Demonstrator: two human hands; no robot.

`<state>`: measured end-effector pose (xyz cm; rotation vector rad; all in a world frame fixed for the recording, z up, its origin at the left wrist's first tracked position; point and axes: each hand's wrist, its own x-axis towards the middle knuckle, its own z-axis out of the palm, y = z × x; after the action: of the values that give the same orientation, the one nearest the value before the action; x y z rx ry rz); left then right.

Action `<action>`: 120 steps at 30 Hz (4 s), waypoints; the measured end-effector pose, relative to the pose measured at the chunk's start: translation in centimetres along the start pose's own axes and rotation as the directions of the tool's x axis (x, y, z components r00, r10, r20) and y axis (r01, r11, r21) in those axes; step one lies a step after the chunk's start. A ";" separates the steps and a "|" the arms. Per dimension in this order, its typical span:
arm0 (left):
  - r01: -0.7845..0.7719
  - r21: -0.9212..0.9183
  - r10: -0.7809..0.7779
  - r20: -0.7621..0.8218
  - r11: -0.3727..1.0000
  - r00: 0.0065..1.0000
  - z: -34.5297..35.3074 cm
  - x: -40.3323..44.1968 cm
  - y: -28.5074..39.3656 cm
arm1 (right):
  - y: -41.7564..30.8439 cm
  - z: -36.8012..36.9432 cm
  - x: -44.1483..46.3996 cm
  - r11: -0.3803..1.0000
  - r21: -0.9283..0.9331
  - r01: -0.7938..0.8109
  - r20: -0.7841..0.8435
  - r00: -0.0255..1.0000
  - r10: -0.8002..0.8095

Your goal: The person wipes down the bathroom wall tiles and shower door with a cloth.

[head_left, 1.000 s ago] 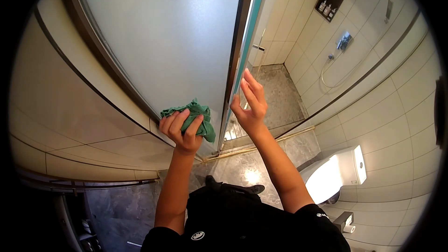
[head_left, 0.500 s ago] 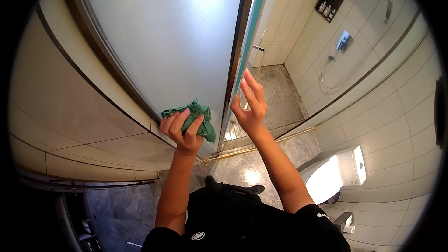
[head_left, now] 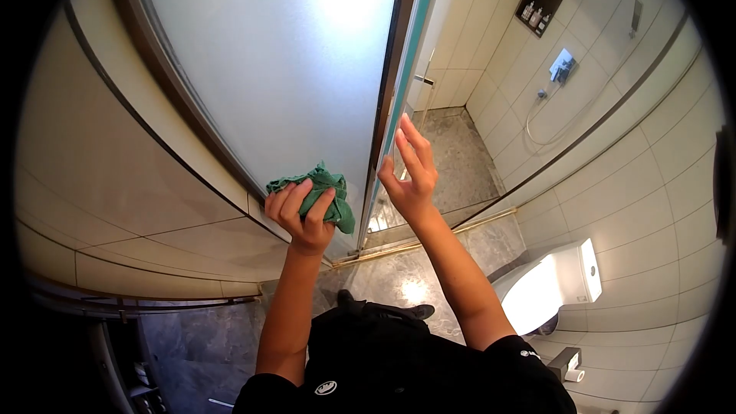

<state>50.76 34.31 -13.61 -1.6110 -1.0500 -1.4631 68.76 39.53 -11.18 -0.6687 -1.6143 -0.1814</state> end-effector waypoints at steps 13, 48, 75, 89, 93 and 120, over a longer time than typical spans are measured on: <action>0.041 -0.009 -0.041 0.014 0.999 0.999 -0.1 -0.6 0.2 | -0.2 0.0 -0.1 1.000 -0.009 -0.013 0.010 1.000 0.014; 0.078 -0.113 -0.065 0.121 0.990 0.991 -0.4 -5.5 0.1 | 0.3 0.4 -1.0 0.999 0.034 -0.032 0.030 0.999 0.031; -0.104 -0.140 0.061 -0.281 0.985 0.958 2.5 24.2 3.5 | 0.6 0.2 -1.2 0.999 0.043 0.013 0.066 0.998 -0.016; -0.001 -0.142 0.016 0.103 0.990 0.995 1.5 3.5 3.4 | -1.8 -2.6 -1.8 0.957 0.115 -0.267 0.307 0.926 0.221; 0.193 -0.279 -0.142 0.193 0.941 0.971 0.0 0.4 3.8 | -2.5 -4.1 -8.8 0.670 0.247 -0.701 0.488 0.687 0.539; 0.717 -0.264 0.024 0.945 0.645 0.327 5.7 -2.6 29.9 | -2.0 -32.2 -20.4 -0.587 0.422 -0.691 0.771 -0.067 0.633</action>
<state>80.27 26.67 -16.28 -3.1101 -1.7236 -1.2317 95.58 15.81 -24.46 -0.7948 -0.4051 1.9528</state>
